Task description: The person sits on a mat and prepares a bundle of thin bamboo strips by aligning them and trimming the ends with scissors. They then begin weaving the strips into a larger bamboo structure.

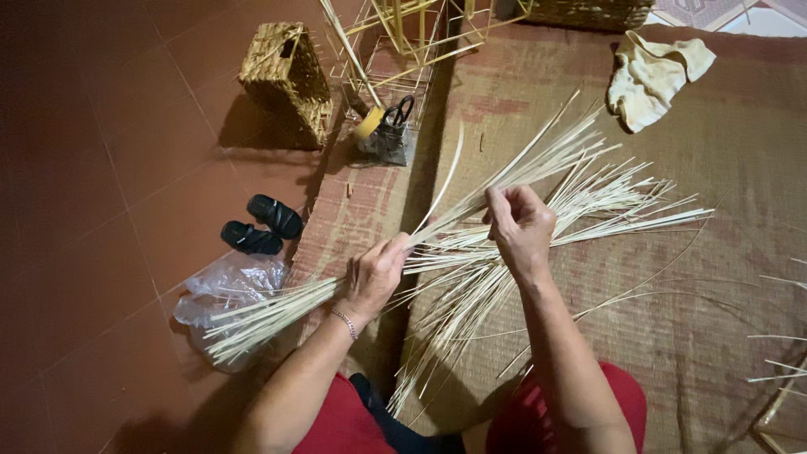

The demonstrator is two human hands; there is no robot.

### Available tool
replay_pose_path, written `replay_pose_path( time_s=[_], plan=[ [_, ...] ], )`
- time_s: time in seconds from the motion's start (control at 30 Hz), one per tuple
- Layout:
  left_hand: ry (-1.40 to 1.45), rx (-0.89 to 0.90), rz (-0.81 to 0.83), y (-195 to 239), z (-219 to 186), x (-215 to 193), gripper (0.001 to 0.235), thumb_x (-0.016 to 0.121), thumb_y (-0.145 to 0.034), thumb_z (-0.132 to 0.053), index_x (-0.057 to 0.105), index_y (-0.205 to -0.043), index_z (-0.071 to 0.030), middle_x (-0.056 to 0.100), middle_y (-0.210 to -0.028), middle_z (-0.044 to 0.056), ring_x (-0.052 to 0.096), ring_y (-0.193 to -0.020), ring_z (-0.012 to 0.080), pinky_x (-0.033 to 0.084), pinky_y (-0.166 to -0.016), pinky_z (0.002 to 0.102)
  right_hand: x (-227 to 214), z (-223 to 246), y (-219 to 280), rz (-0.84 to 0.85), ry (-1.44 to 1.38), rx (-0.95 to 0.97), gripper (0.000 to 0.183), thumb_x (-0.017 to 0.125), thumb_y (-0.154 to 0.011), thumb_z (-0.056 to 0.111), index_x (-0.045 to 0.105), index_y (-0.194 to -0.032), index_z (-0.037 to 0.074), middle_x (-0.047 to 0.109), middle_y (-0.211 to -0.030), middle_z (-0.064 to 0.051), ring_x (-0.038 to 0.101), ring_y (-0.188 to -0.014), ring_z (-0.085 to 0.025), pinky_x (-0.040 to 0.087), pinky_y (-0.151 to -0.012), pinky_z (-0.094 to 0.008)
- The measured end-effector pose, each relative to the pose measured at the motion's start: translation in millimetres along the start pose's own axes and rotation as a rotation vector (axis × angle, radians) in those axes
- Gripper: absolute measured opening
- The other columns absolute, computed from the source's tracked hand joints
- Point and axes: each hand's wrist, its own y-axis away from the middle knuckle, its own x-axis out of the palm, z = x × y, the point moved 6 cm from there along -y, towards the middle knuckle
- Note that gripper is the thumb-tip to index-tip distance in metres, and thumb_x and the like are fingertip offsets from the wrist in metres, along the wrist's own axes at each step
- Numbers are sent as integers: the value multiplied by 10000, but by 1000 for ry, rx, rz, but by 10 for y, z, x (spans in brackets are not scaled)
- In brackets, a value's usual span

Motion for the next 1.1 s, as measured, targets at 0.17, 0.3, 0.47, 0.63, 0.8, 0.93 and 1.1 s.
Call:
replay_pose_path(
  time_s=[0.17,0.3,0.47,0.63,0.8,0.93,1.1],
  plan=[
    [19,-63,20,-14,68,69,177,639,-998,-210,670,-1159,-143,714,-877,145,695,-753,385,520,-598,495,-35,-113,5,51,-219,-1,200,642,-1049,172,626,-902,37,707,-777,-96,629,-584,-102,518,-480,-245],
    [254,-168,171,13,260,264,334,680,-953,-286,651,-1226,-96,748,-982,152,739,-816,297,569,-681,426,-336,-257,-33,-93,-317,47,178,614,-1070,154,592,-935,40,692,-854,-121,657,-609,-148,580,-509,-304],
    [383,-433,473,116,759,720,351,620,-1049,-384,742,-1227,-106,745,-911,129,668,-850,190,554,-783,347,-1018,-438,-218,-282,-459,83,115,532,-1092,160,508,-1068,50,739,-900,-158,709,-625,-197,642,-575,-366],
    [530,-431,519,167,944,988,383,674,-967,-358,703,-1205,-59,773,-1004,59,680,-906,121,564,-820,310,-1711,-658,-289,-453,-425,-84,149,548,-1188,142,518,-1171,-2,696,-917,-175,694,-677,-226,665,-624,-416],
    [434,-403,529,158,850,962,401,712,-936,-345,692,-1218,-60,770,-1021,63,692,-922,122,553,-831,309,-2270,-954,-310,-569,-461,-218,163,497,-1203,181,467,-1142,32,660,-868,-144,654,-664,-207,569,-534,-350],
    [415,-433,538,170,907,976,403,738,-907,-314,679,-1209,-54,769,-1010,82,686,-909,132,561,-824,318,-2650,-1236,-290,-703,-464,-241,153,521,-1206,177,450,-1177,45,608,-869,-87,617,-693,-167,526,-527,-316],
    [483,-414,530,208,1050,1096,369,748,-905,-286,681,-1175,-43,769,-1017,79,679,-920,135,559,-835,324,-2533,-1063,-242,-669,-564,-120,355,413,-1185,371,492,-1232,29,615,-807,-82,624,-641,-168,509,-468,-294]
  ],
)
